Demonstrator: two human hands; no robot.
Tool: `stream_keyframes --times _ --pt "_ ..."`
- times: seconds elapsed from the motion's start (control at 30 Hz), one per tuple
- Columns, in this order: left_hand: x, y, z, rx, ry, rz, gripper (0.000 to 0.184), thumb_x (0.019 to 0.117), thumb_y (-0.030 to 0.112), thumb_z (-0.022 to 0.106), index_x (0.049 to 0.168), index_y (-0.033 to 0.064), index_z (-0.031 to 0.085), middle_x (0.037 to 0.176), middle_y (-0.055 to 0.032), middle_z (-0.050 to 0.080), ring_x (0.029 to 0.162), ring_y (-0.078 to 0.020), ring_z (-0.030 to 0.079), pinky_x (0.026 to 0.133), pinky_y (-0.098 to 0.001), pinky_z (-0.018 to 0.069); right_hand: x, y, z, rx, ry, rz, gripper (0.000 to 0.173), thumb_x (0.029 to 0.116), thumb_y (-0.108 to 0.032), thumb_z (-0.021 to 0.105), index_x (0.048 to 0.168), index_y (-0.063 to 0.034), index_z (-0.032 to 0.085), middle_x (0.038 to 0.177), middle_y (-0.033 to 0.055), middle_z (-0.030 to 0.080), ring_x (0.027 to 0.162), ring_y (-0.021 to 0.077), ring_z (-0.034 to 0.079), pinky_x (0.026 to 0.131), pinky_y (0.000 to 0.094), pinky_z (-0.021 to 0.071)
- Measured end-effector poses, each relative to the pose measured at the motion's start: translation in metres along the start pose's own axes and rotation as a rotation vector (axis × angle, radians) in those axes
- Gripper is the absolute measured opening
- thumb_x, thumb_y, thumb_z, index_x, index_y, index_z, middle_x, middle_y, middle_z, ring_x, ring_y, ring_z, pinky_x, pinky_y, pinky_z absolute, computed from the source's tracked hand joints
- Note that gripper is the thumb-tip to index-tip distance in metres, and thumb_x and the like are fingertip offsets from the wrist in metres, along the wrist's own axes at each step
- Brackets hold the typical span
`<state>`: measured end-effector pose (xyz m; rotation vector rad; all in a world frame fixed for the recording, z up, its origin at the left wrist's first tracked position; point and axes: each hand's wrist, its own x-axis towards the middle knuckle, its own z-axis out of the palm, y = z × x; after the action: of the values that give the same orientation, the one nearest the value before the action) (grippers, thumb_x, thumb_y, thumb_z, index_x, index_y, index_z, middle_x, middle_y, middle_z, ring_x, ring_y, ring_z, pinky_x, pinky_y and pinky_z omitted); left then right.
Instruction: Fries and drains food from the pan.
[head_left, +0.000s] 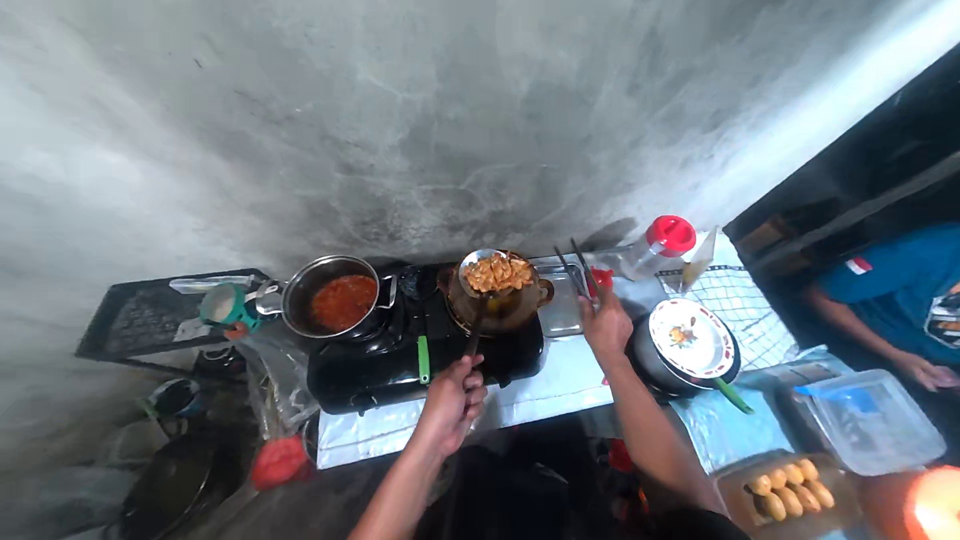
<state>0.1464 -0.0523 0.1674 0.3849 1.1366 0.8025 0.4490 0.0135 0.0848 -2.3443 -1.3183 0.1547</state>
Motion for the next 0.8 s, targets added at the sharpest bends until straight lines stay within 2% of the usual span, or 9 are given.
stream_keyframes --times 0.13,0.23,0.3,0.37,0.43,0.5,0.6,0.7,0.8 --pt "-0.029 0.027 0.012 0.004 -0.064 0.071 0.039 0.1129 0.028 0.032 0.131 0.0032 0.056 0.068 0.0028 0.046 0.044 -0.0030 0.038 0.038 -0.0158 0.0326 -0.002 0.051 0.046 0.053 -0.242 0.282 0.052 0.1010 -0.046 0.061 0.137 -0.0080 0.060 0.118 0.0187 0.072 0.109 0.0376 0.070 0.094 0.0600 0.0534" --pt "-0.049 0.041 0.021 0.014 -0.118 0.136 0.039 0.1130 0.027 0.030 0.132 0.0048 0.056 0.070 0.0020 0.047 0.045 -0.0029 0.038 0.038 -0.0151 0.0327 -0.013 0.071 0.078 0.026 -0.350 0.328 0.054 0.1014 -0.043 0.061 0.138 -0.0038 0.058 0.121 0.0215 0.070 0.110 0.0392 0.069 0.094 0.0598 0.0539" --pt "-0.057 0.044 0.024 0.032 -0.151 0.173 0.041 0.1130 0.027 0.028 0.134 0.0049 0.055 0.070 0.0020 0.046 0.045 -0.0030 0.038 0.038 -0.0151 0.0337 -0.019 0.077 0.095 0.049 -0.371 0.335 0.057 0.1009 -0.041 0.062 0.142 -0.0025 0.056 0.134 0.0245 0.063 0.116 0.0412 0.066 0.097 0.0591 0.0534" --pt "-0.060 0.043 0.025 0.024 -0.181 0.176 0.043 0.1128 0.027 0.026 0.135 0.0043 0.055 0.070 0.0024 0.046 0.044 -0.0028 0.038 0.037 -0.0152 0.0343 -0.022 0.079 0.107 0.095 -0.385 0.353 0.059 0.0997 -0.040 0.066 0.143 -0.0019 0.055 0.149 0.0277 0.048 0.124 0.0427 0.061 0.100 0.0563 0.0535" --pt "-0.058 0.036 0.026 0.000 -0.180 0.146 0.043 0.1127 0.027 0.026 0.135 0.0039 0.054 0.069 0.0025 0.045 0.043 -0.0022 0.038 0.036 -0.0151 0.0347 -0.023 0.080 0.121 0.104 -0.364 0.359 0.055 0.0996 -0.036 0.067 0.140 -0.0005 0.058 0.153 0.0295 0.041 0.126 0.0421 0.059 0.102 0.0526 0.0542" --pt "-0.055 0.023 0.026 -0.020 -0.132 0.099 0.042 0.1129 0.027 0.027 0.134 0.0031 0.054 0.067 0.0025 0.046 0.042 -0.0019 0.039 0.036 -0.0149 0.0350 -0.023 0.081 0.133 0.108 -0.333 0.355 0.051 0.1008 -0.031 0.065 0.139 0.0011 0.058 0.152 0.0302 0.041 0.129 0.0409 0.058 0.104 0.0497 0.0531" --pt "-0.040 -0.002 0.024 -0.024 -0.049 0.028 0.042 0.1132 0.028 0.028 0.131 0.0015 0.055 0.065 0.0021 0.045 0.041 -0.0026 0.039 0.035 -0.0156 0.0348 -0.020 0.086 0.145 0.102 -0.284 0.328 0.054 0.1014 -0.026 0.063 0.149 -0.0025 0.051 0.149 0.0290 0.045 0.130 0.0403 0.056 0.106 0.0481 0.0520" --pt "-0.030 -0.017 0.020 0.021 -0.004 -0.003 0.041 0.1131 0.027 0.030 0.130 0.0010 0.056 0.065 0.0015 0.046 0.043 -0.0038 0.038 0.037 -0.0168 0.0341 -0.020 0.088 0.143 0.116 -0.267 0.315 0.058 0.0991 -0.026 0.065 0.152 -0.0072 0.048 0.147 0.0274 0.047 0.127 0.0397 0.059 0.103 0.0489 0.0538" --pt "-0.033 -0.010 0.023 0.038 -0.001 0.012 0.041 0.1130 0.027 0.031 0.132 0.0016 0.056 0.066 0.0019 0.045 0.043 -0.0038 0.038 0.037 -0.0167 0.0335 -0.023 0.089 0.139 0.087 -0.293 0.297 0.058 0.1002 -0.028 0.064 0.153 -0.0115 0.048 0.150 0.0249 0.046 0.125 0.0387 0.061 0.097 0.0508 0.0574"
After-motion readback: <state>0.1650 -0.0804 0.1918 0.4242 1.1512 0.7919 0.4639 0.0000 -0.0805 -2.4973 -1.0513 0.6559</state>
